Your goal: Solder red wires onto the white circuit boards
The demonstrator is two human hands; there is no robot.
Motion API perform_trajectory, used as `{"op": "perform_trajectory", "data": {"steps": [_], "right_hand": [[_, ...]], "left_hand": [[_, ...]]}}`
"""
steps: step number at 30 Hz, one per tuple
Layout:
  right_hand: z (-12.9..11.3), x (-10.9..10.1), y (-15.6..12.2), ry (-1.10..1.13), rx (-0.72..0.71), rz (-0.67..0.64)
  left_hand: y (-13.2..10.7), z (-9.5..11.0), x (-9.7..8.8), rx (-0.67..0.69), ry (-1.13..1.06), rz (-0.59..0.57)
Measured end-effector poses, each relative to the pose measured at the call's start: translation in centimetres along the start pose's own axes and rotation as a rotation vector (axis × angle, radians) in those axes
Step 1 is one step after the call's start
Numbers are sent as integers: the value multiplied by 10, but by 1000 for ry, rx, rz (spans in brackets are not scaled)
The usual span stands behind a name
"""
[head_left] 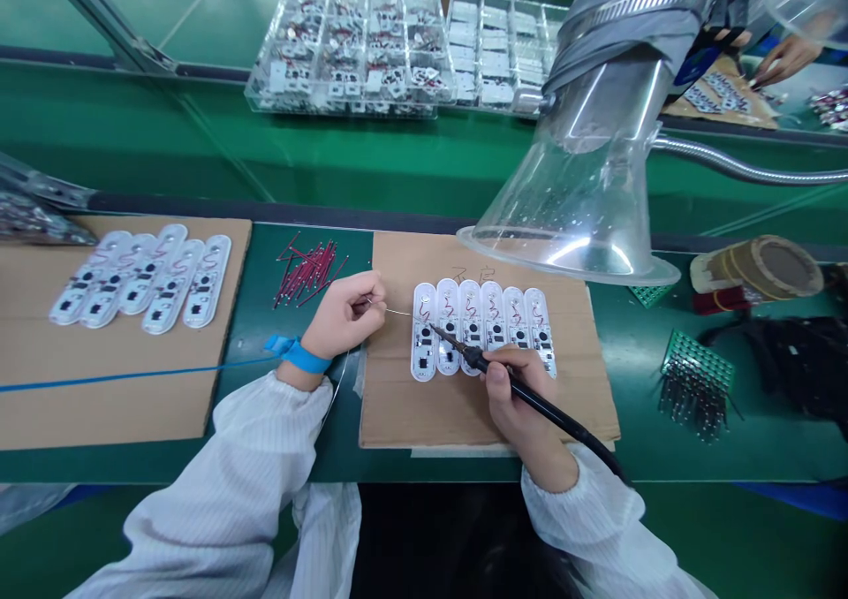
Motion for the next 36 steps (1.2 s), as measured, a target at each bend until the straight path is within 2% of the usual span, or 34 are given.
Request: {"op": "perform_trajectory", "data": {"steps": [11, 18, 22, 27, 36], "right_hand": [[-4, 2, 4, -58, -17, -28], [5, -6, -4, 20, -6, 37], [4, -4, -2, -31, -13, 1], [-9, 0, 6, -73, -90, -35], [-15, 3, 12, -113, -101, -80]], "left_hand": [[0, 1, 4, 38, 15, -43], [0, -1, -2, 8, 0, -27], [0, -2, -3, -9, -3, -28], [1, -2, -4, -9, 7, -24], [1, -1, -1, 15, 16, -43]]}}
Point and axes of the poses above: each hand's wrist, its own y-axis towards the middle knuckle, its own x-axis out of the palm, z = x × y, the point moved 6 cm from there along y, towards the middle knuckle, and after that the axes turned 9 degrees about z, right-handed, at the moved point
